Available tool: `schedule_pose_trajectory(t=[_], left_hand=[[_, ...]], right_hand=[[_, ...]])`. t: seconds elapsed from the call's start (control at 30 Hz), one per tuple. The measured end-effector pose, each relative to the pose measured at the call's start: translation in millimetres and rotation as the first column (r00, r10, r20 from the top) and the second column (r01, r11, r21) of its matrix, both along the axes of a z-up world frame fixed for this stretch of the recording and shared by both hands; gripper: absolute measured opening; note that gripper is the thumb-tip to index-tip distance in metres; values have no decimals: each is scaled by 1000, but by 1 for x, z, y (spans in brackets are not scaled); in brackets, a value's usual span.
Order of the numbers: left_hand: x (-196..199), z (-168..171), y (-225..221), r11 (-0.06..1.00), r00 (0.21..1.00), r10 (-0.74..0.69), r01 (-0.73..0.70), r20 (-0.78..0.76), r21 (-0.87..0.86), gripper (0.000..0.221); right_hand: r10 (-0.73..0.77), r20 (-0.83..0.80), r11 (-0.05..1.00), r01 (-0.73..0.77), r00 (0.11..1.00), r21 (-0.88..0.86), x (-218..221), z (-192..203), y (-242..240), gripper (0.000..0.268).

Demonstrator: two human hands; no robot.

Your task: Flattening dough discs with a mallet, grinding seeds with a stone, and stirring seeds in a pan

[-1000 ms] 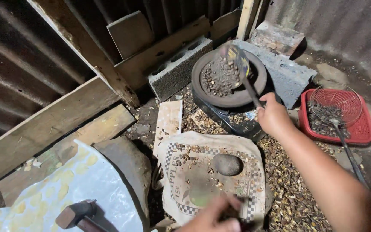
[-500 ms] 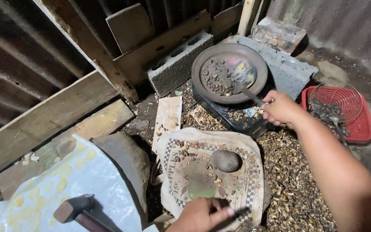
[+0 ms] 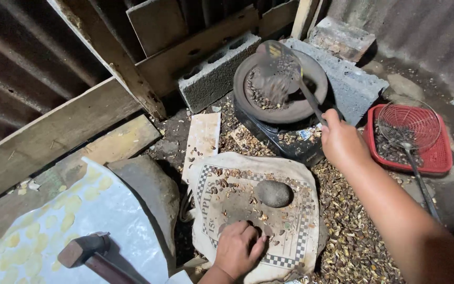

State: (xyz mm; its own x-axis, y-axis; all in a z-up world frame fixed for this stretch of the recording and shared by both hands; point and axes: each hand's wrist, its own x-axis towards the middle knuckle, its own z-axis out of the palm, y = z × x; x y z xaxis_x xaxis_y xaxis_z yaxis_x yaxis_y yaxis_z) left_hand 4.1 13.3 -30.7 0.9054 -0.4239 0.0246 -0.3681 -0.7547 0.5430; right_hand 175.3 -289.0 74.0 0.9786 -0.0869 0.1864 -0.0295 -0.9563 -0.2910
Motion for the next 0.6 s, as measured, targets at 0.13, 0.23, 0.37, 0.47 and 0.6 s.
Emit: schedule_pose_trajectory(t=[0.13,0.23,0.37,0.47,0.6], left_hand=[[1,7,-1,987,981,27,4,192,-158,20],[1,9,-1,984,977,25,13,213,-176,18],[0,9,-1,984,978,31,6,207,-177,17],[-1,8,0,987,978,32,3,206,-163,18],[-1,7,0,989,980,29,1,198,-150,18]], right_hand=[[-36,-144,996,48,989,82,-15,23,0,32],[-87,-184,982,115,979,149,-28,10,-10,33],[-135,-195,979,162,971,128,-36,-18,-20,32],[-106,-180,957,149,978,248,-27,-39,-30,31],[-141,-397,899,285,907,334,-10,-1,-4,30]])
